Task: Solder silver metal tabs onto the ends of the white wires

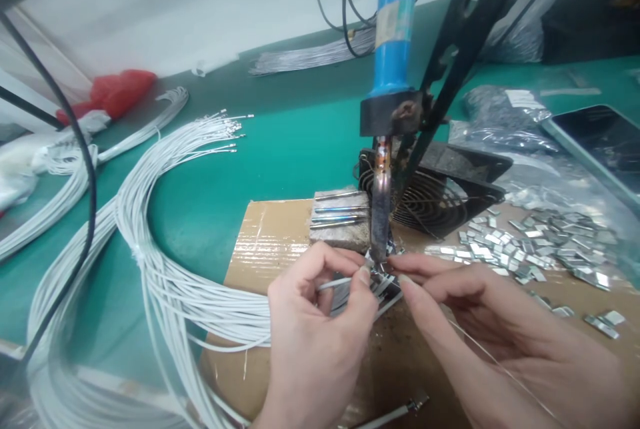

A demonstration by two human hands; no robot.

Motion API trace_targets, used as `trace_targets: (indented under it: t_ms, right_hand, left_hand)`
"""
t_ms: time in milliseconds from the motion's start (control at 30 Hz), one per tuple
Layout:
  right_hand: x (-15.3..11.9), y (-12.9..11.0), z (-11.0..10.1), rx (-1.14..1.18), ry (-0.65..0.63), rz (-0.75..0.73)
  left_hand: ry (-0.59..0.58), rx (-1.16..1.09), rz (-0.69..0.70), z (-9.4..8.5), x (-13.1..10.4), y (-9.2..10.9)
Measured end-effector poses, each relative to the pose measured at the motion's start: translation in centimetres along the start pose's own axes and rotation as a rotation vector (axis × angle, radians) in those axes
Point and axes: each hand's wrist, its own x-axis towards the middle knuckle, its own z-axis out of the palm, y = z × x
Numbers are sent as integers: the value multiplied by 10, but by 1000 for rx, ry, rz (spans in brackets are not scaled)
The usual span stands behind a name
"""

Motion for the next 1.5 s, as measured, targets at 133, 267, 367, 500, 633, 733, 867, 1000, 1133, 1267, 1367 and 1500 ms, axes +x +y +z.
trace_targets:
  t_ms: [133, 267, 367, 500, 633, 733, 867, 1000, 1133, 1267, 1367, 1500]
  right_hand:
    - [-1, 1, 0, -23, 14, -14]
    - [-2, 2, -2, -54, 14, -11]
    - [-3, 3, -2, -62, 20, -2]
    - [-4, 5, -2, -55, 28, -16]
    - [-4, 5, -2, -52, 17, -27]
    - [-5, 5, -3, -56, -5, -56]
    - [-6, 6, -1, -76, 0, -42]
    - [-7, 5, 0, -98, 25, -54]
    - [-8, 5, -1, -122, 36, -67]
    - [-7, 5, -2, -141, 35, -94]
    - [-6, 4, -2, -153, 33, -83]
    - [-6, 5, -2, -163, 43, -87]
  left_hand:
    - [-4, -3, 5, 0, 0, 1]
    - [-1, 2, -1, 1, -1, 1]
    - [3, 9, -1, 1, -1, 1]
    - [7, -3, 11, 1, -2, 2]
    - [49, -5, 6, 2, -3, 3]
    - [33, 9, 3, 1, -3, 2]
    - [3, 20, 13, 1, -2, 1]
    - [40, 8, 11, 1, -3, 1]
    - [7, 15, 9, 1, -4, 2]
    - [62, -21, 3, 5, -6, 4]
    - [101, -44, 0, 7, -6, 5]
    - [34, 4, 1, 4, -5, 3]
